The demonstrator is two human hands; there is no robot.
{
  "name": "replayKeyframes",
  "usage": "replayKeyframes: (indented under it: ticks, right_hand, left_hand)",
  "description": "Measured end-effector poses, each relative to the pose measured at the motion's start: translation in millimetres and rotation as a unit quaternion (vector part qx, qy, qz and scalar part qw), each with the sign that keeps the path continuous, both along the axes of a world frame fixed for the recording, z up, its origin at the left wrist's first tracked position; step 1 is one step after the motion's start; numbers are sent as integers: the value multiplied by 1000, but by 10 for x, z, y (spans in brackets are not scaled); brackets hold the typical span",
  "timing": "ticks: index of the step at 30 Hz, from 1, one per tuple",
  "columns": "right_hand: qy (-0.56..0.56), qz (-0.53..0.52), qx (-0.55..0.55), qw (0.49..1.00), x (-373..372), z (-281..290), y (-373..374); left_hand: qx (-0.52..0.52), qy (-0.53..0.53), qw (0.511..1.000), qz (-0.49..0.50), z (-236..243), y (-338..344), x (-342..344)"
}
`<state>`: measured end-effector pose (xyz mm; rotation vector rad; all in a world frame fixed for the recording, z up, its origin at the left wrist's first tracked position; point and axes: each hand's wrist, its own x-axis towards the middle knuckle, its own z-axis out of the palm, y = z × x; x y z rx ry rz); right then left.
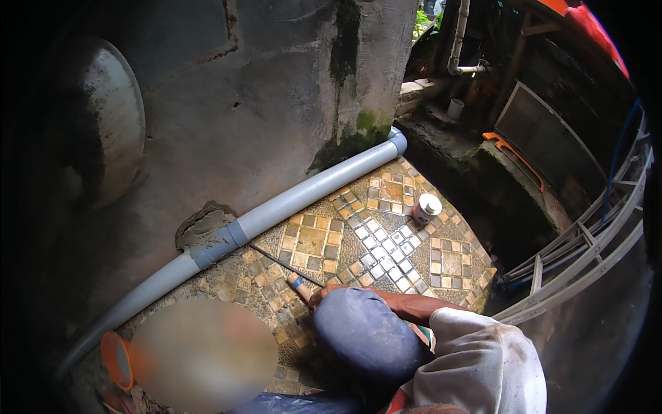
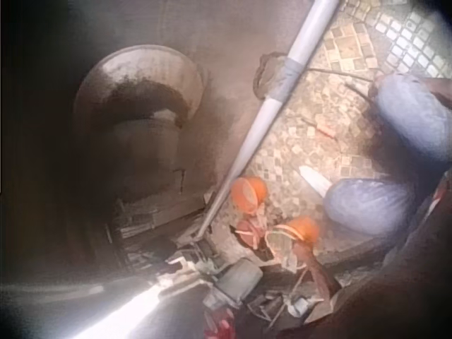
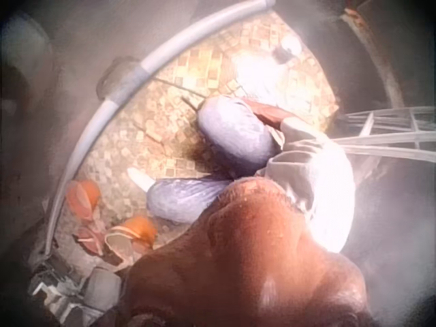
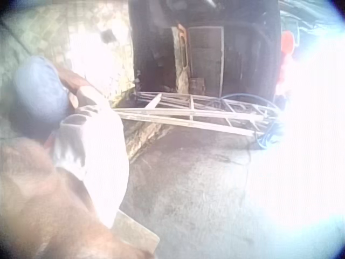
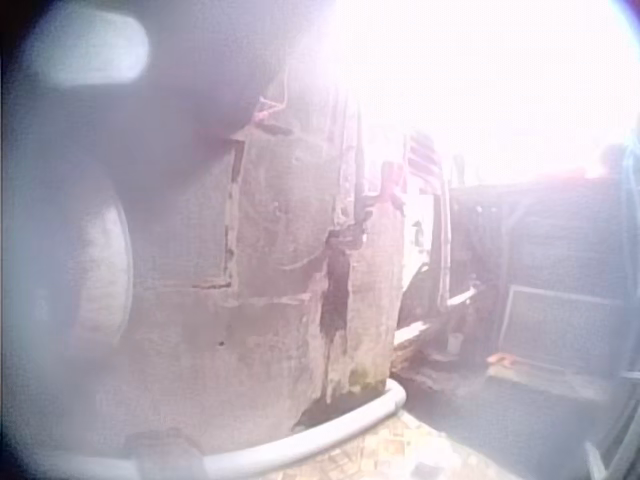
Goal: The person applies cement plaster to a wall around a plastic pipe using a trowel and mixes cement in a bucket.
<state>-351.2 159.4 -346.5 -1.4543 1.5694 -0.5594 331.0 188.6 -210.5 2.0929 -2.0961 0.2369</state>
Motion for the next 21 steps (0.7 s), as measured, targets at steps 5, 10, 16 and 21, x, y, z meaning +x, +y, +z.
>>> replayKeyframes:
  ticks: [5,10,16,21]
  right_hand:
    - [14,46,-4,999,220,-29,-309]
    - [8,19,8,1000,139,-65,-348]
    - [-15,58,11,998,160,-56,-528]
    - [-17,81,25,996,74,-86,-737]
  left_hand:
    - [41,11,999,26,-10,423,-146]
    - [45,28,998,32,-235,360,-570]
    - [108,66,983,134,84,750,-1092]
    - [125,104,970,180,586,879,-778]
